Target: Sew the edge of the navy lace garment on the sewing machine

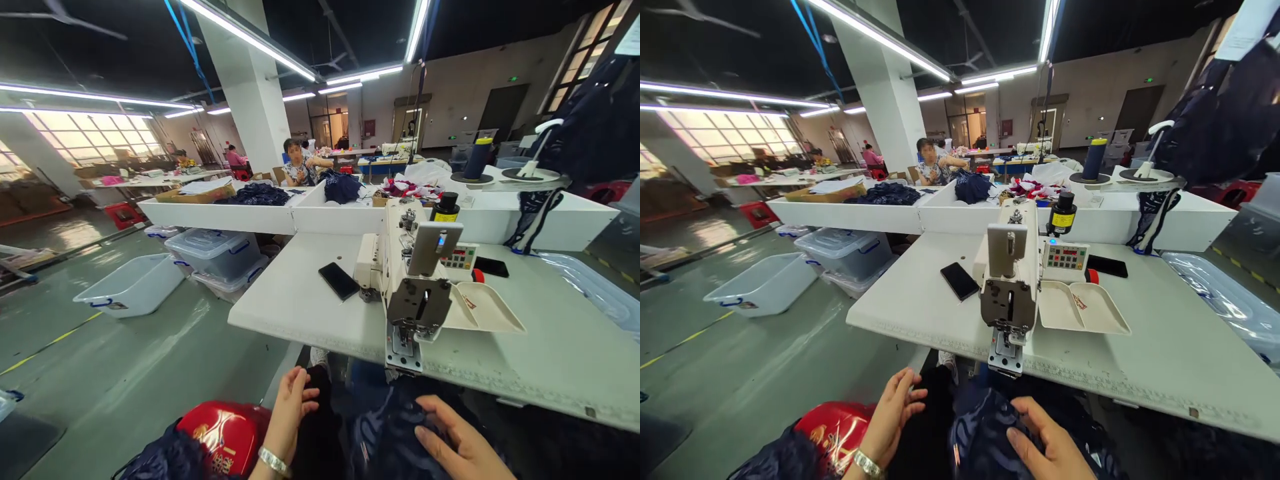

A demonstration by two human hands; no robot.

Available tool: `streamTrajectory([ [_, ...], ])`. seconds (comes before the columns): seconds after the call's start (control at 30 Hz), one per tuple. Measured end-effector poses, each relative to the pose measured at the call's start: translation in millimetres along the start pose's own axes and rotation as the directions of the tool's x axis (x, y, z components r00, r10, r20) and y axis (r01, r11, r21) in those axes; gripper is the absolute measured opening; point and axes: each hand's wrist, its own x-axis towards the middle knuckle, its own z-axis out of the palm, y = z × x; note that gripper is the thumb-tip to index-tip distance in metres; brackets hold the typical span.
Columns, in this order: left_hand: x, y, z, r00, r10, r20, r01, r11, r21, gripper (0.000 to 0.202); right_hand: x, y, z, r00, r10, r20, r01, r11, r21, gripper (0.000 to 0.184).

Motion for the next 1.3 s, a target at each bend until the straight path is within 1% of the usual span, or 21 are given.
streamTrajectory([
  [0.07,-11,9,-0.8,0.991,0.113,0.068,-0.121,0.986,0.116,0.052,-4,-10,0,1.000,-0.029,0.000,0.029,0.998,-0.061,0.031],
  [0.1,-19,17,2.1,0.959,0.208,0.195,-0.244,0.951,0.188,0.050,-5,-15,2,0.999,-0.034,0.025,0.035,0.996,-0.076,0.026],
  [0.13,-29,26,7.1,0.878,0.289,0.381,-0.398,0.884,0.246,0.047,-6,-21,4,0.998,-0.042,0.044,0.045,0.996,-0.074,0.022],
  [0.2,-51,46,22.4,0.574,0.298,0.763,-0.688,0.681,0.251,0.044,-8,-29,10,0.994,-0.087,0.072,0.090,0.995,-0.031,0.016],
  [0.23,-60,53,31.4,0.467,0.223,0.856,-0.754,0.607,0.253,0.044,-8,-32,12,0.989,-0.123,0.086,0.122,0.992,0.012,0.016],
  [0.27,-68,59,40.4,0.439,0.149,0.886,-0.777,0.559,0.291,0.040,-9,-33,15,0.985,-0.150,0.085,0.144,0.987,0.069,0.018],
  [0.33,-78,63,56.3,0.500,0.035,0.866,-0.751,0.515,0.413,0.025,-11,-29,17,0.990,-0.134,0.042,0.123,0.970,0.208,0.023],
  [0.37,-80,63,62.6,0.536,0.001,0.844,-0.718,0.525,0.456,0.018,-13,-25,17,0.996,-0.087,0.011,0.081,0.955,0.285,0.027],
  [0.4,-81,61,67.8,0.549,-0.025,0.836,-0.686,0.557,0.468,0.016,-14,-21,16,0.999,-0.029,-0.024,0.036,0.932,0.361,0.032],
  [0.5,-82,56,79.5,0.494,-0.041,0.869,-0.610,0.695,0.380,0.019,-16,-9,12,0.984,0.121,-0.130,-0.041,0.867,0.497,0.042],
  [0.57,-85,56,86.1,0.485,0.026,0.874,-0.607,0.729,0.315,0.017,-15,-8,7,0.960,0.166,-0.226,-0.035,0.870,0.492,0.043],
  [0.7,-88,60,97.3,0.487,0.155,0.860,-0.675,0.691,0.258,0.018,-3,-22,-8,0.922,0.112,-0.370,0.062,0.902,0.426,0.045],
  [0.77,-86,62,100.5,0.511,0.207,0.834,-0.709,0.650,0.273,0.013,10,-28,-15,0.914,0.040,-0.404,0.124,0.920,0.372,0.044],
  [0.83,-81,61,101.8,0.529,0.310,0.790,-0.763,0.582,0.282,0.015,28,-30,-19,0.906,-0.019,-0.423,0.169,0.933,0.318,0.041],
  [0.87,-78,60,101.8,0.504,0.369,0.781,-0.809,0.520,0.276,0.023,37,-30,-20,0.902,-0.042,-0.430,0.187,0.935,0.302,0.040],
  [0.93,-71,55,101.2,0.377,0.454,0.808,-0.919,0.296,0.262,0.036,56,-29,-20,0.905,-0.089,-0.416,0.222,0.933,0.283,0.038],
  [1.0,-65,49,100.1,0.242,0.434,0.867,-0.965,0.016,0.262,0.043,71,-28,-19,0.908,-0.137,-0.395,0.251,0.935,0.252,0.038],
  [1.03,-63,46,99.6,0.208,0.403,0.891,-0.959,-0.095,0.267,0.044,77,-29,-19,0.909,-0.154,-0.386,0.256,0.940,0.226,0.038],
  [1.07,-62,43,99.2,0.202,0.374,0.905,-0.945,-0.169,0.281,0.045,81,-29,-20,0.909,-0.165,-0.382,0.253,0.948,0.193,0.038],
  [1.17,-62,37,99.0,0.210,0.339,0.917,-0.923,-0.240,0.300,0.047,86,-35,-24,0.909,-0.185,-0.372,0.228,0.971,0.074,0.033],
  [1.3,-65,31,101.2,0.177,0.418,0.891,-0.907,-0.282,0.312,0.048,87,-44,-28,0.917,-0.208,-0.340,0.221,0.975,-0.003,0.026],
])
